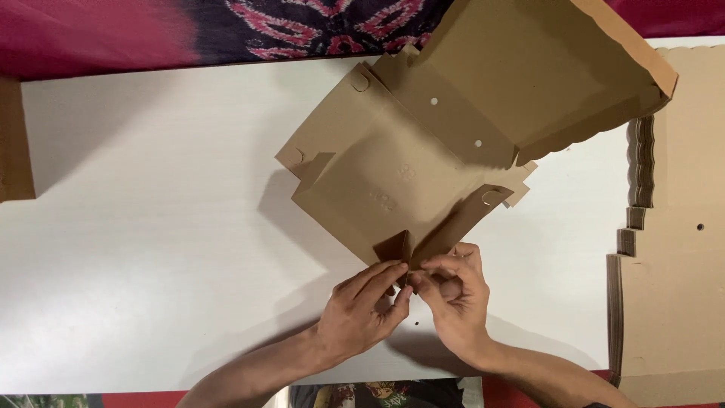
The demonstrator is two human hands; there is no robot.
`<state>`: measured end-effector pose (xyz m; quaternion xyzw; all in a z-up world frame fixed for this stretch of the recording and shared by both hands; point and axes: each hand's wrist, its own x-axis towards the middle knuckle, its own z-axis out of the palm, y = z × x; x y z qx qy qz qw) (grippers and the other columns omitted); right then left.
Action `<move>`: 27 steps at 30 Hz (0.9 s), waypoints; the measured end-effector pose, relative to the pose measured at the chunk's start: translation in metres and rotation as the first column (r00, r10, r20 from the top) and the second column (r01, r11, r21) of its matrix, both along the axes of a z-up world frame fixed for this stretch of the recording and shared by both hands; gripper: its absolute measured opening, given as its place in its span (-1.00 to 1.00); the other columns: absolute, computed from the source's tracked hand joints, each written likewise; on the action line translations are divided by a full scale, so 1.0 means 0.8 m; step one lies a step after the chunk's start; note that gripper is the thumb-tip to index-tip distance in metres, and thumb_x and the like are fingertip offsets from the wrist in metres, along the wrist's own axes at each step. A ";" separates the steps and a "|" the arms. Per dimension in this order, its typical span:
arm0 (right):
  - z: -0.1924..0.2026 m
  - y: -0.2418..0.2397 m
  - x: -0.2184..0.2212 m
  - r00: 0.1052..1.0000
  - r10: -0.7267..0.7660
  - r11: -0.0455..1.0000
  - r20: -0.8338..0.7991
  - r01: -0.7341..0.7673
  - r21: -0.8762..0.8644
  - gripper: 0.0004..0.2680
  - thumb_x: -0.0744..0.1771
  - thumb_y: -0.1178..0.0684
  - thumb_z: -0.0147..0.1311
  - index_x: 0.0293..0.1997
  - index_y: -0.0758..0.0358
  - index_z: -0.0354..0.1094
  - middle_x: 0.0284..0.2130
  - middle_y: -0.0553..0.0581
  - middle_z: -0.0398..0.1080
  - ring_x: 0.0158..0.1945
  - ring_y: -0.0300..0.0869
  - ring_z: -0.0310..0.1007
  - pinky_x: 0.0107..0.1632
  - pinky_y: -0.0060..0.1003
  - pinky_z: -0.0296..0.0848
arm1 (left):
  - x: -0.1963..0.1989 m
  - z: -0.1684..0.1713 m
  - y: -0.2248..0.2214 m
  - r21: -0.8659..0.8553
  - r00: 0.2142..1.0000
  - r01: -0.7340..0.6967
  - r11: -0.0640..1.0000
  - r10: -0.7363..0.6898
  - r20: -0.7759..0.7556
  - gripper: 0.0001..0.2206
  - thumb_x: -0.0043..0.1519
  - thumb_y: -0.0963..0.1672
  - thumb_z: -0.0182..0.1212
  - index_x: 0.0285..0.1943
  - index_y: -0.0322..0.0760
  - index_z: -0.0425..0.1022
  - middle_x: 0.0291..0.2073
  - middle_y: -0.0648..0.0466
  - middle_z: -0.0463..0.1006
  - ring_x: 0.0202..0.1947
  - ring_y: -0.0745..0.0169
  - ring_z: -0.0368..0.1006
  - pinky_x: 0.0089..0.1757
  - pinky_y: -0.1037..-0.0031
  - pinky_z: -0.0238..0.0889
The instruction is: Folding a flat cardboard cutout into a finished box by folding flaps and tucking tabs.
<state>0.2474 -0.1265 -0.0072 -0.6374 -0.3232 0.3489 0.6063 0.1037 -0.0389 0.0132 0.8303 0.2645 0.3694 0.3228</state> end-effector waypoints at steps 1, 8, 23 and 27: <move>0.001 0.001 -0.001 0.999 0.000 1.000 -0.041 0.001 0.024 -0.80 0.27 0.39 0.18 -0.13 0.23 0.38 -0.16 0.08 0.04 -0.30 -0.23 0.28 -0.25 -0.40 0.49 | 0.000 0.000 -0.001 -0.015 1.000 -0.010 1.000 0.010 0.006 -0.81 0.28 -0.18 0.27 -0.02 -0.47 0.52 -0.13 -0.06 0.63 -0.37 0.27 0.59 -0.37 0.56 0.57; 0.005 0.000 -0.004 0.954 -0.063 0.997 -0.293 0.074 0.028 -0.55 0.23 0.46 0.21 0.07 0.11 0.05 -0.16 0.14 0.13 -0.40 -0.28 0.24 -0.16 -0.36 0.51 | -0.001 -0.002 -0.001 0.036 1.000 0.007 0.999 -0.006 -0.030 -0.86 0.28 -0.18 0.25 -0.10 -0.44 0.50 -0.21 0.05 0.63 -0.25 0.25 0.62 -0.30 0.50 0.52; 0.016 0.006 0.003 0.947 -0.054 0.998 -0.315 0.063 0.018 -0.55 0.22 0.45 0.22 -0.01 0.06 0.02 -0.25 0.13 0.19 -0.46 -0.27 0.35 -0.31 -0.44 0.46 | 0.005 0.000 -0.004 -0.043 0.999 -0.040 0.998 0.039 -0.028 -0.87 0.20 -0.23 0.22 -0.10 -0.38 0.53 -0.22 0.03 0.66 -0.34 0.27 0.61 -0.38 0.55 0.50; 0.011 0.004 0.005 0.945 -0.073 0.997 -0.319 0.072 -0.014 -0.55 0.21 0.46 0.24 -0.05 0.07 0.01 -0.28 0.10 0.17 -0.49 -0.30 0.29 -0.29 -0.44 0.49 | 0.006 0.002 -0.002 -0.043 1.000 -0.011 0.999 0.011 -0.007 -0.86 0.21 -0.21 0.27 -0.10 -0.42 0.54 -0.22 -0.02 0.66 -0.37 0.27 0.61 -0.39 0.56 0.50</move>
